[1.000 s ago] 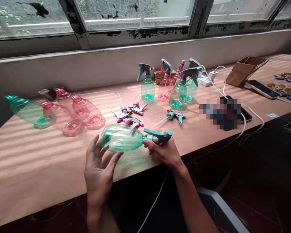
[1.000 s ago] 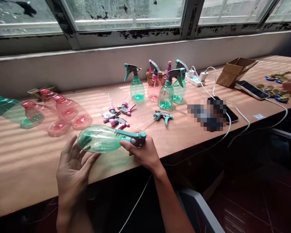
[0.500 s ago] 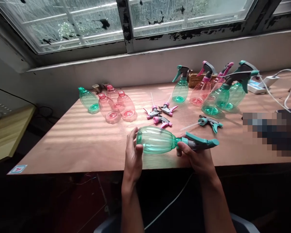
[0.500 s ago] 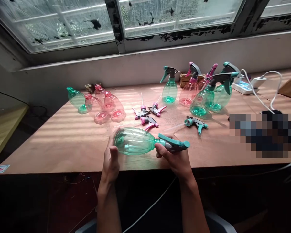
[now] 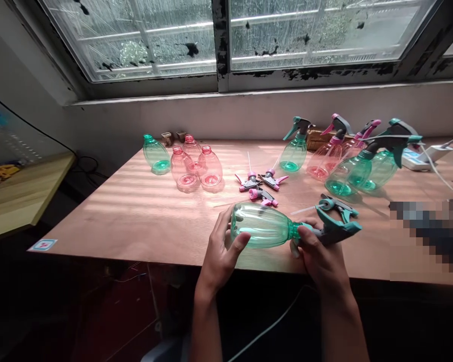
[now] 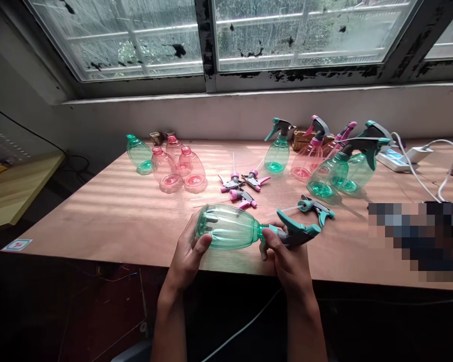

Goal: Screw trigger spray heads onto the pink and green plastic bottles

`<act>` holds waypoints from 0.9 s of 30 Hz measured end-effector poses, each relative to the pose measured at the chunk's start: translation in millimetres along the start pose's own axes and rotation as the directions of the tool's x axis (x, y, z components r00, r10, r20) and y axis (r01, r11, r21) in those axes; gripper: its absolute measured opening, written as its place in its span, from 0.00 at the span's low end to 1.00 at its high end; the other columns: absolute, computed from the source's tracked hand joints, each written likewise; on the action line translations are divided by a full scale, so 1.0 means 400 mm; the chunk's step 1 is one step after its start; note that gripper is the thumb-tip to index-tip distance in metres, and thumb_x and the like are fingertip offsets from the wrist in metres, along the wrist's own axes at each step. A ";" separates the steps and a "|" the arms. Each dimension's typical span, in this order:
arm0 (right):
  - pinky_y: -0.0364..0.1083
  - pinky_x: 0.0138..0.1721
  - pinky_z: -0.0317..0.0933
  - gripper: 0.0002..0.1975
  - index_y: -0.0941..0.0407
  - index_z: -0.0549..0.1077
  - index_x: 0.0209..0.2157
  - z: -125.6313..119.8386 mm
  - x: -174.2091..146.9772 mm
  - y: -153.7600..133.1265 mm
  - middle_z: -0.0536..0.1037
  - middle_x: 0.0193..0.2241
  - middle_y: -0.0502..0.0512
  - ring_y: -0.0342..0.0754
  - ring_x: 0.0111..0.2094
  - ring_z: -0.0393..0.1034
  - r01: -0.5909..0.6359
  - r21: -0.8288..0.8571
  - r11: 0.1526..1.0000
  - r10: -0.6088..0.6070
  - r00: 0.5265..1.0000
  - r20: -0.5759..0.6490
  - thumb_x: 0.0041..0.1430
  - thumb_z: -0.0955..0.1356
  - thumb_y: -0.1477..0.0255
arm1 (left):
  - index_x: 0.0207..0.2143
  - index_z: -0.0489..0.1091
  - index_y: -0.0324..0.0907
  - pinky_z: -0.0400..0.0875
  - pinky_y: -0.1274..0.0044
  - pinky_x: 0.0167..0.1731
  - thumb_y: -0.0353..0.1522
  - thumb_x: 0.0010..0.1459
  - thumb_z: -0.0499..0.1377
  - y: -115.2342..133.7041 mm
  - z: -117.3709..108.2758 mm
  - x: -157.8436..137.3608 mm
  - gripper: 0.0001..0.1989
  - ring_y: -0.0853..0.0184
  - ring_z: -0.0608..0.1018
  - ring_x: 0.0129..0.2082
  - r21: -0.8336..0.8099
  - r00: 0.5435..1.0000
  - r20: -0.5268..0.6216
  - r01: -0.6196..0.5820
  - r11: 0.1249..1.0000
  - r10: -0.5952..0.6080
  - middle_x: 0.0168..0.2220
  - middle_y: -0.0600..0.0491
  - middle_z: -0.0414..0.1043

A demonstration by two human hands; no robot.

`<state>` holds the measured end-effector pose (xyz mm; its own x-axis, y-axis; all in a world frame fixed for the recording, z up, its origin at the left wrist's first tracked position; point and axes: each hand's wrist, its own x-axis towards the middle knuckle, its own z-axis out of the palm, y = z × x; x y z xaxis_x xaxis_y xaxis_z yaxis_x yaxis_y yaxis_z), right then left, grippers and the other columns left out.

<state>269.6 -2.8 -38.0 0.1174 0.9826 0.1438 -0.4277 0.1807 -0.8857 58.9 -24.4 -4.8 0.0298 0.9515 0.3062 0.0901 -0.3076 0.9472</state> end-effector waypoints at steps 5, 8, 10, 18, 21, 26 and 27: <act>0.36 0.15 0.56 0.16 0.56 0.77 0.33 0.004 -0.001 -0.015 0.70 0.18 0.43 0.37 0.16 0.61 -0.106 0.081 0.991 0.108 0.994 -0.024 0.51 0.82 0.63 | 0.70 0.57 0.51 0.63 0.67 0.65 0.39 0.67 0.61 -0.009 -0.006 -0.015 0.32 0.56 0.63 0.70 -0.052 0.997 0.080 0.016 0.999 -0.011 0.71 0.47 0.56; 0.36 0.14 0.52 0.19 0.56 0.74 0.30 0.003 -0.002 -0.022 0.69 0.18 0.43 0.36 0.14 0.59 -0.143 0.060 0.988 0.143 0.990 -0.007 0.49 0.82 0.61 | 0.74 0.45 0.55 0.57 0.61 0.69 0.37 0.65 0.63 -0.021 -0.011 -0.022 0.42 0.54 0.59 0.72 -0.090 0.995 0.077 -0.061 0.994 0.068 0.74 0.47 0.52; 0.36 0.14 0.52 0.19 0.56 0.74 0.31 0.002 -0.003 -0.022 0.69 0.17 0.43 0.36 0.13 0.59 -0.139 0.027 0.990 0.139 0.990 0.009 0.51 0.81 0.60 | 0.74 0.41 0.55 0.54 0.59 0.70 0.37 0.64 0.64 -0.027 -0.013 -0.024 0.45 0.53 0.58 0.73 -0.114 0.991 0.058 -0.117 0.987 0.124 0.74 0.46 0.52; 0.41 0.18 0.58 0.18 0.56 0.74 0.34 -0.024 -0.006 0.000 0.73 0.15 0.47 0.43 0.15 0.66 -0.147 -0.191 0.971 0.167 0.982 0.093 0.56 0.79 0.59 | 0.72 0.55 0.45 0.54 0.62 0.70 0.55 0.60 0.62 -0.021 -0.016 -0.015 0.45 0.50 0.58 0.73 -0.033 0.999 -0.033 -0.020 0.999 0.019 0.73 0.42 0.54; 0.41 0.19 0.59 0.17 0.56 0.75 0.35 -0.017 -0.008 -0.001 0.73 0.17 0.46 0.42 0.16 0.66 -0.113 -0.135 0.984 0.122 0.990 0.065 0.55 0.79 0.60 | 0.70 0.59 0.42 0.50 0.62 0.72 0.56 0.61 0.60 -0.017 -0.014 -0.010 0.43 0.49 0.57 0.74 0.049 1.000 -0.023 0.011 0.999 -0.010 0.73 0.40 0.55; 0.39 0.17 0.58 0.14 0.55 0.76 0.33 -0.001 -0.009 -0.008 0.72 0.19 0.45 0.41 0.17 0.64 -0.063 -0.036 0.997 0.063 0.998 0.004 0.56 0.79 0.62 | 0.72 0.57 0.47 0.53 0.63 0.71 0.45 0.59 0.69 -0.006 -0.009 -0.009 0.43 0.51 0.58 0.74 0.032 0.999 0.023 0.028 0.999 -0.029 0.74 0.43 0.55; 0.39 0.17 0.58 0.13 0.54 0.76 0.33 -0.001 -0.008 -0.009 0.71 0.19 0.44 0.40 0.17 0.63 -0.055 -0.022 0.998 0.055 0.998 -0.001 0.57 0.79 0.63 | 0.73 0.54 0.49 0.55 0.63 0.71 0.43 0.58 0.70 -0.004 -0.008 -0.010 0.45 0.51 0.59 0.73 0.012 0.998 0.041 0.046 0.999 -0.046 0.74 0.44 0.54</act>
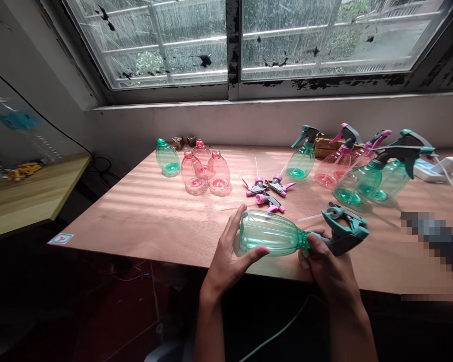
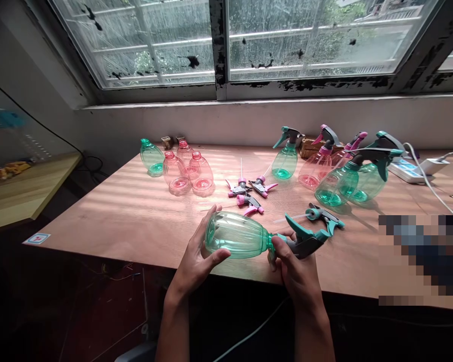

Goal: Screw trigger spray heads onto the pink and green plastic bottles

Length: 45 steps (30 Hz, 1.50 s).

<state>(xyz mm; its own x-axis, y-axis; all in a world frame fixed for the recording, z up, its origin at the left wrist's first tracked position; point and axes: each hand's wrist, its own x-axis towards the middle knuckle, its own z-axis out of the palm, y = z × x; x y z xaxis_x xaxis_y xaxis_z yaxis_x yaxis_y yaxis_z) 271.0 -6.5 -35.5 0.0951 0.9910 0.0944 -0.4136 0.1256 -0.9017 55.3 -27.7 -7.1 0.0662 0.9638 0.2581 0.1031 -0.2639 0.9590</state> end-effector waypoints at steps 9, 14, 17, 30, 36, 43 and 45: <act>0.40 0.18 0.58 0.15 0.55 0.75 0.35 0.004 0.000 0.003 0.72 0.19 0.45 0.41 0.17 0.64 0.007 -0.037 0.999 -0.008 1.000 -0.007 0.56 0.79 0.61 | 0.75 0.44 0.54 0.48 0.59 0.73 0.37 0.59 0.69 0.005 -0.010 -0.014 0.50 0.50 0.51 0.76 -0.019 0.993 0.091 -0.076 0.997 0.078 0.77 0.47 0.44; 0.42 0.21 0.60 0.16 0.54 0.75 0.37 -0.009 0.001 0.006 0.73 0.19 0.45 0.43 0.18 0.66 0.001 -0.120 0.993 0.004 0.999 0.042 0.56 0.79 0.61 | 0.75 0.47 0.46 0.45 0.59 0.73 0.51 0.59 0.65 -0.009 -0.012 -0.011 0.50 0.49 0.49 0.76 -0.007 1.000 0.020 -0.008 1.000 0.008 0.77 0.42 0.45; 0.44 0.22 0.62 0.16 0.54 0.75 0.38 -0.018 0.004 0.009 0.74 0.20 0.47 0.45 0.19 0.68 -0.001 -0.192 0.981 0.016 0.997 0.077 0.56 0.79 0.61 | 0.73 0.54 0.44 0.48 0.59 0.73 0.55 0.60 0.62 -0.013 -0.008 -0.006 0.47 0.48 0.54 0.75 0.032 1.000 -0.009 0.011 0.999 -0.011 0.75 0.41 0.50; 0.39 0.20 0.60 0.12 0.52 0.77 0.38 -0.007 0.003 0.005 0.73 0.30 0.46 0.39 0.22 0.66 0.043 0.090 0.995 -0.040 0.999 -0.029 0.57 0.79 0.64 | 0.75 0.44 0.57 0.52 0.61 0.72 0.39 0.58 0.71 0.008 -0.003 -0.004 0.51 0.54 0.58 0.74 -0.002 0.993 0.101 0.055 0.998 -0.054 0.76 0.50 0.50; 0.40 0.19 0.60 0.12 0.52 0.76 0.37 0.008 0.002 0.000 0.73 0.25 0.45 0.40 0.20 0.66 0.084 -0.015 0.996 -0.085 0.995 -0.044 0.57 0.79 0.64 | 0.75 0.42 0.57 0.48 0.60 0.73 0.36 0.62 0.67 0.005 0.002 -0.006 0.48 0.55 0.55 0.75 0.054 0.997 0.073 0.018 0.998 -0.021 0.77 0.50 0.47; 0.41 0.21 0.62 0.13 0.53 0.77 0.39 -0.017 0.005 0.015 0.74 0.25 0.46 0.41 0.21 0.67 0.054 -0.088 0.995 -0.048 0.997 0.066 0.57 0.79 0.63 | 0.75 0.45 0.47 0.45 0.58 0.74 0.46 0.57 0.70 -0.008 -0.004 -0.011 0.52 0.48 0.51 0.76 0.051 0.997 -0.004 0.073 0.996 -0.073 0.76 0.42 0.47; 0.41 0.22 0.62 0.13 0.53 0.77 0.40 -0.028 0.006 0.023 0.74 0.26 0.46 0.42 0.21 0.68 0.054 -0.098 0.994 -0.045 0.995 0.090 0.58 0.79 0.64 | 0.72 0.54 0.45 0.51 0.59 0.72 0.49 0.60 0.66 -0.006 -0.004 -0.004 0.45 0.47 0.56 0.74 0.033 0.999 -0.003 0.043 0.999 -0.043 0.73 0.41 0.53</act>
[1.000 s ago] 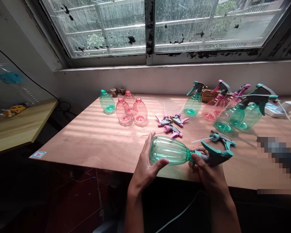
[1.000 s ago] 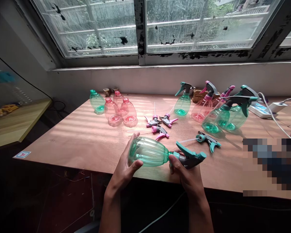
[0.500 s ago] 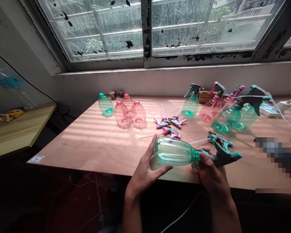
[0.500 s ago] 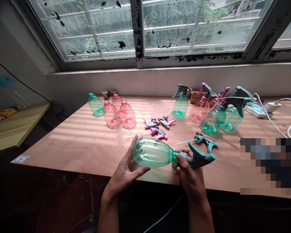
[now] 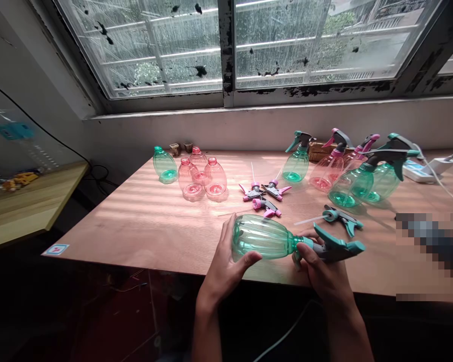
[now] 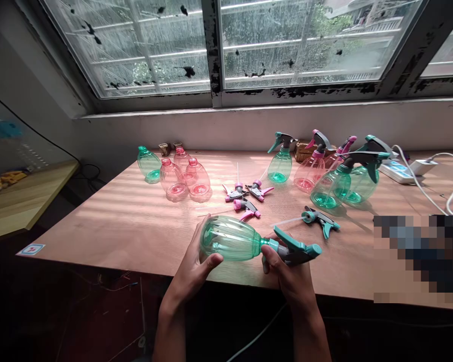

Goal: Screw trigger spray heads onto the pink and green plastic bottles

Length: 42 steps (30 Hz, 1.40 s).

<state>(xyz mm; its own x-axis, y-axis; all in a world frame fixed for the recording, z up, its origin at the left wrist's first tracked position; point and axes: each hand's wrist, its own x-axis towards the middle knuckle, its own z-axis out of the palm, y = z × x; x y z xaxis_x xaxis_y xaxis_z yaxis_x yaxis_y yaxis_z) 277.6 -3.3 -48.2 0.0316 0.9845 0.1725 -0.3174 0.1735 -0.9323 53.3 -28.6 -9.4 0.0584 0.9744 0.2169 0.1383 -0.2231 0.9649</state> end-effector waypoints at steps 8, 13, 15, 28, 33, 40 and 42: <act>0.39 0.21 0.62 0.12 0.52 0.77 0.38 0.014 0.000 -0.012 0.73 0.25 0.45 0.40 0.21 0.67 0.003 0.094 0.996 0.002 0.999 -0.054 0.58 0.79 0.64 | 0.73 0.54 0.50 0.55 0.58 0.71 0.41 0.57 0.71 0.007 0.005 0.007 0.46 0.50 0.64 0.71 -0.029 0.998 0.050 0.035 0.999 -0.033 0.71 0.46 0.62; 0.39 0.20 0.60 0.12 0.52 0.76 0.38 0.029 0.001 -0.021 0.73 0.23 0.44 0.40 0.20 0.66 0.028 0.131 0.991 -0.012 0.993 -0.119 0.58 0.79 0.64 | 0.75 0.43 0.59 0.54 0.59 0.71 0.39 0.58 0.70 -0.002 0.007 0.010 0.51 0.53 0.64 0.71 -0.003 0.997 0.074 0.030 1.000 -0.030 0.72 0.50 0.60; 0.39 0.20 0.61 0.13 0.52 0.76 0.38 0.029 0.002 -0.021 0.73 0.22 0.44 0.40 0.19 0.66 0.037 0.101 0.994 -0.024 0.992 -0.120 0.57 0.79 0.64 | 0.75 0.41 0.60 0.55 0.60 0.71 0.39 0.59 0.70 -0.004 0.008 0.009 0.52 0.54 0.64 0.71 0.012 0.997 0.076 0.030 0.999 -0.031 0.72 0.50 0.59; 0.40 0.22 0.62 0.13 0.53 0.77 0.37 0.006 0.000 -0.004 0.74 0.24 0.45 0.40 0.21 0.67 0.001 0.057 0.998 0.002 0.999 -0.051 0.57 0.79 0.63 | 0.71 0.57 0.50 0.60 0.64 0.68 0.46 0.63 0.65 -0.004 0.000 0.009 0.38 0.50 0.65 0.70 -0.050 0.999 0.030 -0.030 0.998 0.031 0.70 0.46 0.61; 0.38 0.19 0.60 0.12 0.53 0.76 0.38 0.024 0.001 -0.014 0.73 0.23 0.44 0.39 0.19 0.66 0.041 0.135 0.990 -0.026 0.993 -0.116 0.59 0.78 0.63 | 0.75 0.46 0.58 0.52 0.63 0.72 0.39 0.61 0.68 -0.008 0.003 0.005 0.47 0.56 0.62 0.72 -0.013 0.996 0.086 0.014 1.000 -0.013 0.73 0.52 0.57; 0.40 0.22 0.62 0.14 0.53 0.76 0.37 0.018 -0.001 -0.011 0.74 0.20 0.45 0.41 0.20 0.67 0.029 -0.007 1.000 -0.029 0.998 -0.064 0.59 0.78 0.61 | 0.75 0.45 0.53 0.48 0.63 0.73 0.44 0.57 0.71 -0.013 0.005 0.003 0.52 0.54 0.54 0.75 0.066 0.999 0.009 0.032 0.997 -0.033 0.75 0.48 0.52; 0.41 0.23 0.63 0.14 0.54 0.76 0.38 0.005 -0.001 -0.001 0.75 0.20 0.46 0.42 0.20 0.68 0.010 -0.040 0.999 -0.011 1.000 -0.014 0.59 0.78 0.62 | 0.74 0.50 0.50 0.50 0.62 0.73 0.48 0.59 0.67 -0.012 0.004 0.005 0.47 0.52 0.56 0.74 0.031 1.000 -0.022 0.020 0.999 -0.019 0.74 0.45 0.54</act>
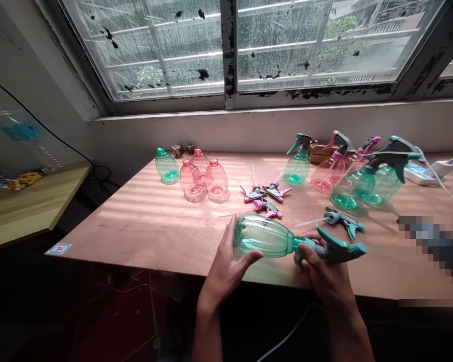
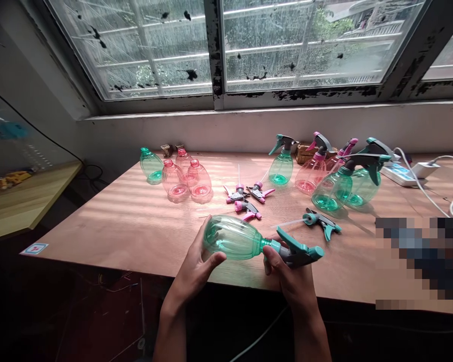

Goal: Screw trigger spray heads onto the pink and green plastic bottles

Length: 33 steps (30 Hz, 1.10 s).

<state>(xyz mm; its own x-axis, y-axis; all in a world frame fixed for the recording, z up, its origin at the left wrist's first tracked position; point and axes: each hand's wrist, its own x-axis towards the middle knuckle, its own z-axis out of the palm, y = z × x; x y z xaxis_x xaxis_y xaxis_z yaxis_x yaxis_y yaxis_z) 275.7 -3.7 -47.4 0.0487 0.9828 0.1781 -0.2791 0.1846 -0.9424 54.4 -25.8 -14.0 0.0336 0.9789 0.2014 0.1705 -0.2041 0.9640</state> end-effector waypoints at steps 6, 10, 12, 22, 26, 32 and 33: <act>0.42 0.23 0.64 0.14 0.54 0.76 0.38 -0.015 0.000 0.012 0.75 0.21 0.46 0.43 0.21 0.69 -0.031 0.027 0.999 0.031 0.999 0.011 0.58 0.79 0.63 | 0.66 0.66 0.48 0.64 0.66 0.65 0.47 0.68 0.58 0.017 -0.002 0.006 0.28 0.53 0.69 0.66 -0.046 0.998 -0.002 -0.060 0.997 0.060 0.66 0.46 0.66; 0.40 0.21 0.61 0.14 0.53 0.75 0.38 0.010 -0.001 -0.010 0.74 0.23 0.44 0.41 0.20 0.67 -0.004 0.087 0.996 0.009 0.998 -0.062 0.58 0.79 0.62 | 0.72 0.57 0.52 0.52 0.63 0.72 0.42 0.64 0.65 0.012 -0.004 0.005 0.37 0.53 0.58 0.74 -0.004 0.998 0.030 -0.051 0.999 0.051 0.73 0.49 0.57; 0.40 0.20 0.60 0.14 0.52 0.75 0.38 0.020 0.000 -0.019 0.74 0.23 0.44 0.40 0.19 0.66 0.024 0.093 0.995 -0.014 0.994 -0.109 0.58 0.78 0.61 | 0.74 0.50 0.56 0.49 0.61 0.73 0.40 0.64 0.66 0.007 -0.004 0.004 0.41 0.54 0.56 0.75 0.001 0.997 0.067 -0.047 0.999 0.047 0.74 0.51 0.55; 0.45 0.24 0.60 0.16 0.56 0.77 0.35 0.027 -0.010 -0.018 0.73 0.19 0.47 0.44 0.19 0.65 -0.018 -0.125 0.992 0.009 0.998 -0.070 0.57 0.78 0.59 | 0.69 0.59 0.47 0.59 0.65 0.68 0.44 0.69 0.59 0.013 0.004 0.005 0.30 0.56 0.66 0.69 -0.040 1.000 -0.018 0.016 0.999 -0.016 0.68 0.46 0.64; 0.46 0.25 0.60 0.17 0.56 0.78 0.35 0.040 -0.018 -0.022 0.72 0.19 0.47 0.45 0.20 0.64 -0.040 -0.113 0.993 0.028 0.994 -0.105 0.56 0.78 0.57 | 0.64 0.66 0.47 0.61 0.66 0.67 0.43 0.70 0.58 0.020 0.005 0.013 0.24 0.56 0.69 0.66 -0.025 0.999 -0.051 -0.019 0.999 0.018 0.65 0.47 0.67; 0.46 0.25 0.58 0.17 0.55 0.76 0.36 0.043 -0.013 -0.031 0.72 0.18 0.46 0.44 0.19 0.64 -0.021 -0.153 0.988 0.001 0.991 -0.131 0.57 0.77 0.56 | 0.67 0.63 0.50 0.64 0.63 0.67 0.39 0.66 0.63 0.019 0.004 0.010 0.29 0.53 0.67 0.69 -0.128 1.000 0.004 -0.006 0.992 0.007 0.69 0.49 0.64; 0.46 0.25 0.59 0.17 0.55 0.76 0.36 0.044 -0.012 -0.033 0.72 0.18 0.46 0.44 0.19 0.64 -0.014 -0.157 0.988 -0.007 0.991 -0.135 0.57 0.77 0.56 | 0.68 0.61 0.51 0.64 0.62 0.67 0.39 0.66 0.64 0.015 0.004 0.009 0.31 0.53 0.67 0.69 -0.144 1.000 0.015 0.004 0.990 -0.002 0.69 0.49 0.63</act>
<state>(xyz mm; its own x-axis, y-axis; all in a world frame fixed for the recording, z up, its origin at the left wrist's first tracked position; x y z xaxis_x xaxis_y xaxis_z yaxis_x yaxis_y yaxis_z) 262.4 -11.0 -30.7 0.1794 0.9731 0.1448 -0.1258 0.1686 -0.9776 57.1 -23.3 -7.8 0.0484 0.9792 0.1970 0.0269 -0.1985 0.9797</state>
